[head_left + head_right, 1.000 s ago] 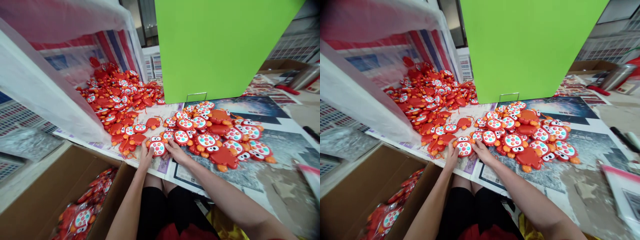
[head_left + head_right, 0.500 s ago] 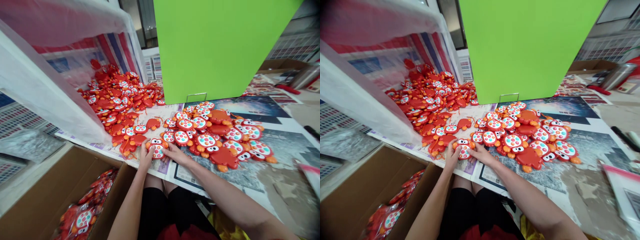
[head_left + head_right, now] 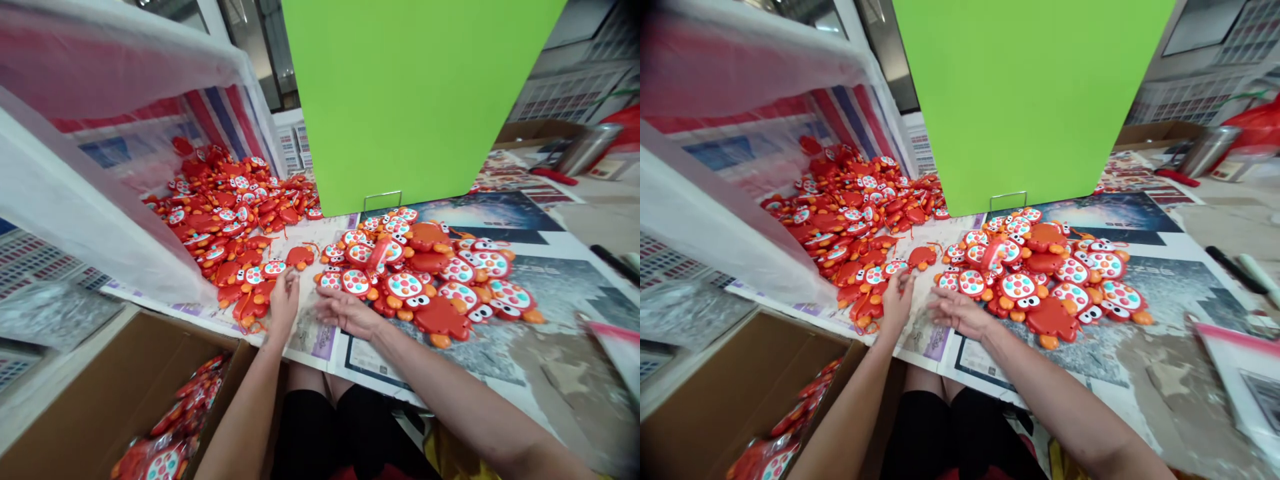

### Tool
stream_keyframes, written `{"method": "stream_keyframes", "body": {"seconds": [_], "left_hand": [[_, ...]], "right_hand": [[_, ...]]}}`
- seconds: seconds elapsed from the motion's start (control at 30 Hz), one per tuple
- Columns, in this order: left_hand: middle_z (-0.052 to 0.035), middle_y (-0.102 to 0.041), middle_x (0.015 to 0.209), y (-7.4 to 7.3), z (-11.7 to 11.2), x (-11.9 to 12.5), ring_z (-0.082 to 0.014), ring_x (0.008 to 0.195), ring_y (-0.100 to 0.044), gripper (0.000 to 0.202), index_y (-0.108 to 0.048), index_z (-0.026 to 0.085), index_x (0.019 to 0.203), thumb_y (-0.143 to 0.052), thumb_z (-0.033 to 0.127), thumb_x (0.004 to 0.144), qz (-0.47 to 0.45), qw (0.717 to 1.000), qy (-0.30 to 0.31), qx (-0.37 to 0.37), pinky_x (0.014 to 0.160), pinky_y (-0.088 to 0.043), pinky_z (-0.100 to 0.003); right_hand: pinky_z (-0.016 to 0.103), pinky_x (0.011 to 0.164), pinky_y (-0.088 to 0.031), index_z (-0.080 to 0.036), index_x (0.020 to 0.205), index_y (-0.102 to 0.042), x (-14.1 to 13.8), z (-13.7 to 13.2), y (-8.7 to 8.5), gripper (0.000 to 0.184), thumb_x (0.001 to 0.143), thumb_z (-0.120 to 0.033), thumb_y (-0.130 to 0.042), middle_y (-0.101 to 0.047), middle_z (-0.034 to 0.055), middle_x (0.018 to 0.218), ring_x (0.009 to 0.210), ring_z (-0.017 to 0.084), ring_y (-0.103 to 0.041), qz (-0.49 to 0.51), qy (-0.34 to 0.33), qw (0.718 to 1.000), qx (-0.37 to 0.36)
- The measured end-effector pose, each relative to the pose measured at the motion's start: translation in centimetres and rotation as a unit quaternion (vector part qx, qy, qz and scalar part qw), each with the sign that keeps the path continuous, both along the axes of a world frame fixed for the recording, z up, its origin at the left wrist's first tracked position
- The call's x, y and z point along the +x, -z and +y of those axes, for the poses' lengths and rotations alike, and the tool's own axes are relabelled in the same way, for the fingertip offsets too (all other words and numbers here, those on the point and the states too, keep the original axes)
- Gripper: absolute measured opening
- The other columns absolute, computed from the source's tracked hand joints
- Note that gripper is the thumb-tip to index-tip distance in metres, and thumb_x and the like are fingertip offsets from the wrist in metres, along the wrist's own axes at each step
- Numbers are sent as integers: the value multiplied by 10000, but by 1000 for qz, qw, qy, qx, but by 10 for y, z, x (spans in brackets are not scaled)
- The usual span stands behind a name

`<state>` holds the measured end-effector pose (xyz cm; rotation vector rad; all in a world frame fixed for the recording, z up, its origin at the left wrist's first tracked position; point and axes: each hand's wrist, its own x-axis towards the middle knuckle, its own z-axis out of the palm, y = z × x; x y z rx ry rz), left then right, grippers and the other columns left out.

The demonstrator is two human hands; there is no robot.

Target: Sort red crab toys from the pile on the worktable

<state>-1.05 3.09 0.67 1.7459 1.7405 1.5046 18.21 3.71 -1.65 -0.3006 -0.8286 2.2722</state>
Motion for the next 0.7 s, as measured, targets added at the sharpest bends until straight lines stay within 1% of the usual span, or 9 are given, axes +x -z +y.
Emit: {"method": "stream_keyframes", "body": {"seconds": [0.1, 0.2, 0.27, 0.33, 0.43, 0.5, 0.57, 0.63, 0.7], "left_hand": [[-161, -534, 1377, -12, 45, -7, -284, 1332, -444, 542, -450, 132, 1381, -455, 53, 845, 218, 973, -5, -72, 1118, -336, -450], [-154, -418, 1492, -13, 84, -12, -323, 1431, -287, 641, -457, 140, 1385, -422, -41, 771, 312, 935, 3, -171, 1161, -220, -528], [-157, -466, 1453, -13, 100, -12, -334, 1405, -333, 561, -518, 155, 1320, -436, -14, 791, 318, 928, 10, -192, 1141, -231, -556], [-171, -563, 1340, -15, 108, -11, -323, 1321, -445, 426, -566, 152, 1238, -451, 54, 840, 309, 933, 14, -181, 1108, -293, -529], [-161, -645, 1151, -22, 101, -10, -287, 1137, -577, 319, -553, 147, 1205, -422, 186, 917, 290, 944, -1, -160, 1004, -413, -451], [-130, -648, 1086, -23, 85, -11, -261, 1041, -607, 303, -542, 155, 1185, -418, 275, 936, 210, 970, -12, -121, 937, -458, -409], [-89, -640, 1057, -18, 60, -12, -230, 983, -615, 302, -552, 172, 1138, -479, 354, 908, 38, 997, -9, -70, 888, -485, -364], [-62, -633, 1056, -5, 30, -10, -205, 942, -623, 343, -556, 187, 1122, -551, 412, 863, -156, 987, 9, -45, 838, -505, -328], [-58, -630, 1069, 12, 2, -5, -194, 908, -631, 397, -548, 196, 1146, -579, 453, 845, -261, 963, 17, -64, 788, -517, -311]], "right_hand": [[281, 806, -557, -147, 1186, -616, -7, 0, 5, 530, 722, -284, -832, -745, 83, 987, 858, 162, -724, -47, -47, 998, 14], [294, 806, -549, -143, 1164, -623, -11, 0, 6, 506, 732, -308, -827, -744, 89, 975, 855, 169, -723, -48, -59, 997, 23], [296, 798, -547, -149, 1150, -624, -11, 1, 6, 501, 726, -316, -832, -743, 82, 957, 839, 167, -722, -47, -60, 997, 22], [300, 798, -547, -144, 1140, -624, -11, 1, 6, 497, 724, -319, -833, -737, 82, 947, 832, 165, -718, -48, -63, 997, 22], [318, 824, -552, -149, 1167, -602, -11, 0, 5, 545, 711, -326, -842, -704, 95, 1049, 860, 168, -712, -50, -46, 998, 9], [337, 836, -561, -185, 1219, -561, -13, 0, 4, 622, 693, -349, -851, -649, 93, 1171, 892, 173, -707, -49, -15, 999, -18], [354, 821, -576, -238, 1269, -505, -15, 0, 3, 678, 699, -382, -843, -600, 77, 1242, 903, 176, -706, -49, 11, 998, -40], [357, 784, -591, -261, 1287, -469, -17, 0, 1, 647, 751, -412, -797, -606, 65, 1215, 883, 175, -708, -50, 26, 998, -42], [355, 739, -604, -264, 1285, -457, -18, -2, 1, 568, 814, -422, -734, -636, 58, 1151, 855, 174, -709, -58, 37, 997, -32]]}}
